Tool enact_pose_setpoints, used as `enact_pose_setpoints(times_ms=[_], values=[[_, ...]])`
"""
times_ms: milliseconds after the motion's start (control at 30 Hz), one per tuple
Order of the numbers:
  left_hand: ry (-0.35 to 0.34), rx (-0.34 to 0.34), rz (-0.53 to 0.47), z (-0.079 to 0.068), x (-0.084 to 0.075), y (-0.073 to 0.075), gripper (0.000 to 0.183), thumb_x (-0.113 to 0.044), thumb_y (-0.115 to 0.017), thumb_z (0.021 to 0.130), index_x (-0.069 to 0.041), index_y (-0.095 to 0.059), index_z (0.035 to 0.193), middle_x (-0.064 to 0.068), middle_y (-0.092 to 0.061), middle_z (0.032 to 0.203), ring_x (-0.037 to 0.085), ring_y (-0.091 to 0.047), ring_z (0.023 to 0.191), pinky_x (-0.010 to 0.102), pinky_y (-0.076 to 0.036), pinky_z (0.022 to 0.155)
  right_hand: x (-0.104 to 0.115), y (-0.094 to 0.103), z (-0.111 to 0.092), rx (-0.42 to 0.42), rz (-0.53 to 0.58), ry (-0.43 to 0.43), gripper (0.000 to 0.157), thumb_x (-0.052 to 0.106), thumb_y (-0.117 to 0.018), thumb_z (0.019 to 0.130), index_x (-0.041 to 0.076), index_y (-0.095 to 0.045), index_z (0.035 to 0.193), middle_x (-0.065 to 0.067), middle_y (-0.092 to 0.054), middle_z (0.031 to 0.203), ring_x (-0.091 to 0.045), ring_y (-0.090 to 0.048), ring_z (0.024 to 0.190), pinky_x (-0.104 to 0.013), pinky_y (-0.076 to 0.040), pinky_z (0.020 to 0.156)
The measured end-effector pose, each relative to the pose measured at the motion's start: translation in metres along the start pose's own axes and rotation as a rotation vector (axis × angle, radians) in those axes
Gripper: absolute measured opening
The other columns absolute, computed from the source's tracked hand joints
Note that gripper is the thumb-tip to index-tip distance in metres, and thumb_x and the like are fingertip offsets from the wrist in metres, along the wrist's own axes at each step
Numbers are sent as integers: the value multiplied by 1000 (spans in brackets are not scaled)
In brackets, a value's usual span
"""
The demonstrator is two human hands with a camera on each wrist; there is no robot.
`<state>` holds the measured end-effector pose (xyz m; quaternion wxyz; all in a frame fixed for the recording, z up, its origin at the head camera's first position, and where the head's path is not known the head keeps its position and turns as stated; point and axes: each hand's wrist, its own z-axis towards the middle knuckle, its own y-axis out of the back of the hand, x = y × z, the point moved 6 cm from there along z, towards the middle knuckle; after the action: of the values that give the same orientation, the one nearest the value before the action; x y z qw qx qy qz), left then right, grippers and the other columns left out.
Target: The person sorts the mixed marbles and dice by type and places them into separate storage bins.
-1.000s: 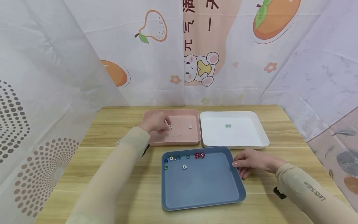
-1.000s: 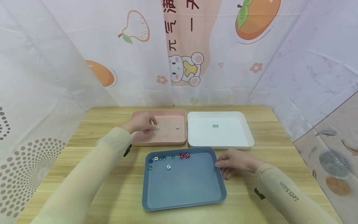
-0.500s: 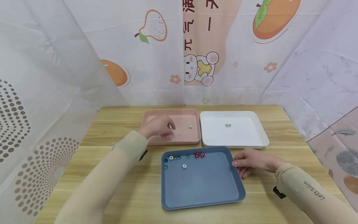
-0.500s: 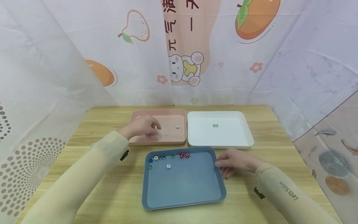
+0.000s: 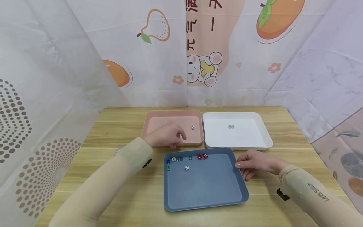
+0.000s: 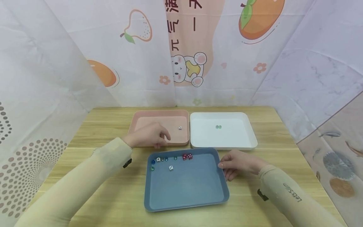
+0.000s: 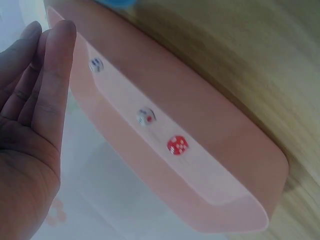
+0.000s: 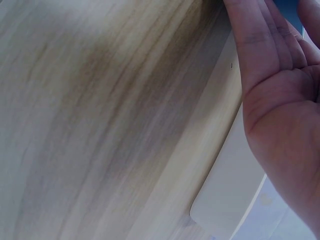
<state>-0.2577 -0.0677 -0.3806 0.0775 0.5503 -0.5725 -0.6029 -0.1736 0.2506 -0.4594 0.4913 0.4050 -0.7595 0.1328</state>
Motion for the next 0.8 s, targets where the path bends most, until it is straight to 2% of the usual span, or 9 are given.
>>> enact_pose_setpoints(times_ms=[100, 233, 367, 567, 800], values=[[-6, 51, -39, -1, -7, -8, 17, -13, -77, 93, -10, -78, 110, 2, -75, 83, 19, -73, 69, 29, -61, 67, 0, 0, 0, -1, -4, 0, 29, 22, -63, 103, -4, -67, 92, -15, -70, 81, -23, -70, 74, -42, -65, 71], [3, 100, -56, -1, -12, -18, 22, -11, -78, 91, -6, -77, 113, 0, -73, 82, 18, -73, 68, 28, -61, 64, 1, 0, 0, 2, -11, 1, 30, 23, -63, 103, -4, -67, 91, -16, -71, 82, -24, -71, 75, -42, -65, 70], [-12, 120, -49, -3, -13, -26, 20, -7, -76, 92, -4, -76, 112, -1, -72, 84, 17, -72, 65, 28, -61, 61, 2, 0, 0, 3, -14, 5, 30, 23, -63, 103, -4, -67, 91, -17, -71, 82, -24, -71, 76, -42, -65, 70], [-47, 151, -27, -8, -15, -36, 16, -7, -77, 91, -7, -77, 107, 7, -72, 77, 18, -72, 63, 29, -61, 60, 2, -1, 0, -3, -20, 3, 30, 24, -63, 103, -4, -67, 91, -17, -71, 83, -25, -72, 76, -41, -65, 70], [-80, 171, -20, -10, -11, -45, 17, -7, -79, 90, -6, -78, 107, 1, -68, 70, 14, -70, 59, 26, -60, 57, 3, -1, -1, -3, -11, 0, 29, 22, -63, 103, -4, -67, 92, -16, -70, 82, -24, -70, 75, -42, -65, 71]])
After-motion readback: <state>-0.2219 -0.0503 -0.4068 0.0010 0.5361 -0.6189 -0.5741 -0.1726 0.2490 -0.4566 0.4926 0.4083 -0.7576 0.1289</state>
